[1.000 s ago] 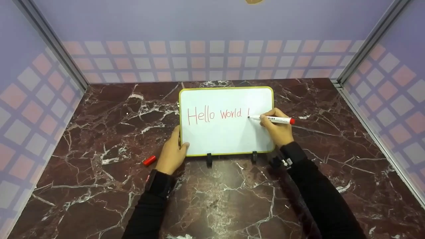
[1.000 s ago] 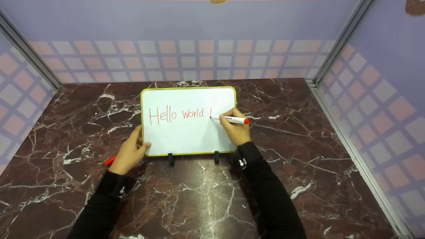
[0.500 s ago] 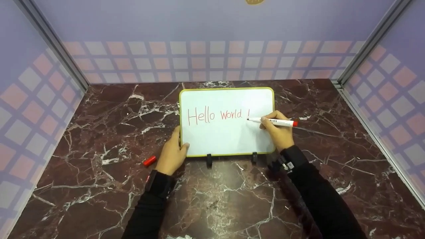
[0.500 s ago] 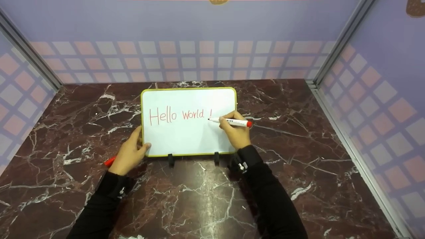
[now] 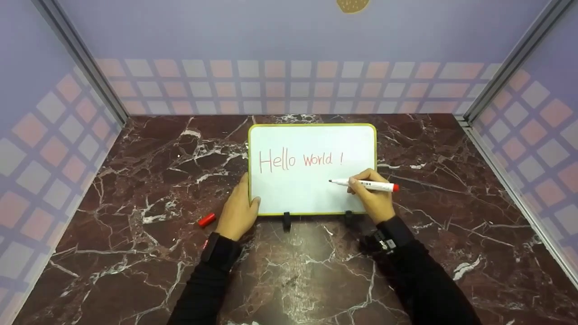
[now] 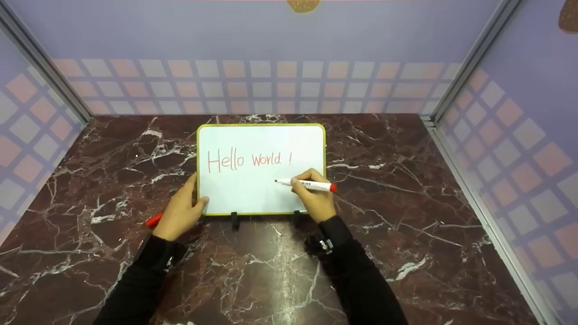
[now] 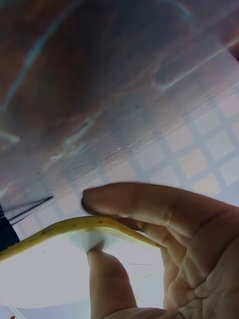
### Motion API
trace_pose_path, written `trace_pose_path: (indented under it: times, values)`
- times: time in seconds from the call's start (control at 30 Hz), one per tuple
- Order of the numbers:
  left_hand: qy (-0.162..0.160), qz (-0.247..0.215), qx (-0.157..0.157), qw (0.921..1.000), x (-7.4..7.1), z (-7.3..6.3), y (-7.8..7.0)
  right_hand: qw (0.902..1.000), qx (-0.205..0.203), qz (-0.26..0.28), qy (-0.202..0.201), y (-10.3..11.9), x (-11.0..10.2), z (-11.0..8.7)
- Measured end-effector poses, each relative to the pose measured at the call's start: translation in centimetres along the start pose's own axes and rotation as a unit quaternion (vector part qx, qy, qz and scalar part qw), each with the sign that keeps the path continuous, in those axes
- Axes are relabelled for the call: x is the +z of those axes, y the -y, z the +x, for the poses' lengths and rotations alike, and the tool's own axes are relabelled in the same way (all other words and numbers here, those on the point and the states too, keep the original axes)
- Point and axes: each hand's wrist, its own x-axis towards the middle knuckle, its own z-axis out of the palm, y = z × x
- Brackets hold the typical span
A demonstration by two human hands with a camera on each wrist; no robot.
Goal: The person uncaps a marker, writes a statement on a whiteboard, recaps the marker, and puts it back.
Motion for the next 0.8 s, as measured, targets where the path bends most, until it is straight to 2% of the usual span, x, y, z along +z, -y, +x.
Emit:
trace_pose_path:
  times: [0.17,0.33,0.63,0.8]
  values:
    - [-0.011,0.020,-0.008,0.9997,0.1,-0.2,-0.2,0.9995,-0.003,0.033,-0.005,-0.6,0.3,-0.5]
    - [-0.024,0.025,0.000,0.9994,-0.2,-0.3,-0.4,0.9984,-0.003,0.056,-0.009,-1.0,0.5,-1.0]
    - [-0.046,0.034,0.023,0.9981,-1.4,-0.7,-0.4,0.9965,-0.011,0.083,-0.004,-0.9,0.7,-1.3]
    - [-0.041,0.029,0.019,0.9986,-2.8,-1.3,0.4,0.9941,-0.022,0.106,0.001,-0.7,0.8,-1.3]
